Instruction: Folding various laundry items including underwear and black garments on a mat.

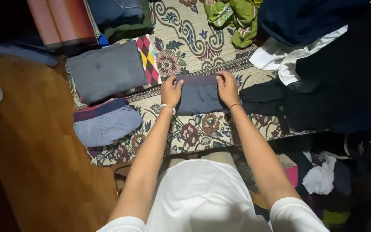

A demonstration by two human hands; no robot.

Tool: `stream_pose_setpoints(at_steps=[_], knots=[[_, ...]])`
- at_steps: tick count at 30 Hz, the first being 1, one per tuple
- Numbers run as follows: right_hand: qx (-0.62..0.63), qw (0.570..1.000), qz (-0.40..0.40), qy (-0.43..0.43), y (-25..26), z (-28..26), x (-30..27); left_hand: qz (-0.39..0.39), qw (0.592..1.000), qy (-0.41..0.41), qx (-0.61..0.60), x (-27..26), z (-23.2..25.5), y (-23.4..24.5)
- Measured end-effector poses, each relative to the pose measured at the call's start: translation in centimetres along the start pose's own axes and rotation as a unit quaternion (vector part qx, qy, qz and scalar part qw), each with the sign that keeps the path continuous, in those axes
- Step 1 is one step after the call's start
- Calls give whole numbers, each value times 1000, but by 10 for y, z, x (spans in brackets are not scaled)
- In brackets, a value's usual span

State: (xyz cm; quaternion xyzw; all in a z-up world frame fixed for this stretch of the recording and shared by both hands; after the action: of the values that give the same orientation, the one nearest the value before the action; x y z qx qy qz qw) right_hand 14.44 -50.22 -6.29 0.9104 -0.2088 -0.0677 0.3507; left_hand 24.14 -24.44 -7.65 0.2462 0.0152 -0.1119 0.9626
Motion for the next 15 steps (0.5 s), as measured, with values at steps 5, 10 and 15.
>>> stream_pose_setpoints(at_steps=[5,10,15], knots=[[-78,992,93,-18,18,-24,-22,97,987,19,127,-21,43,19],[-211,968,122,-66,1,-10,-42,102,976,43,186,-29,16,-4],[-4,986,43,-158,-35,46,-32,61,975,186,103,-22,-24,-19]])
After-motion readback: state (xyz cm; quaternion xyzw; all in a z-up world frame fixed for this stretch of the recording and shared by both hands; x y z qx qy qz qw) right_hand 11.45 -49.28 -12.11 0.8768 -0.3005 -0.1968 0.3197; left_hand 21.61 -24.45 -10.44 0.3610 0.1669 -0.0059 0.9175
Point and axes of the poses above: each hand's wrist, its own x-axis towards the middle knuckle, its own y-axis out of the back of the hand, z = x × y, the point moved 8 cm from there along x, towards the middle knuckle, and after that the axes turned 6 degrees about -x, right-handed, at the moved point
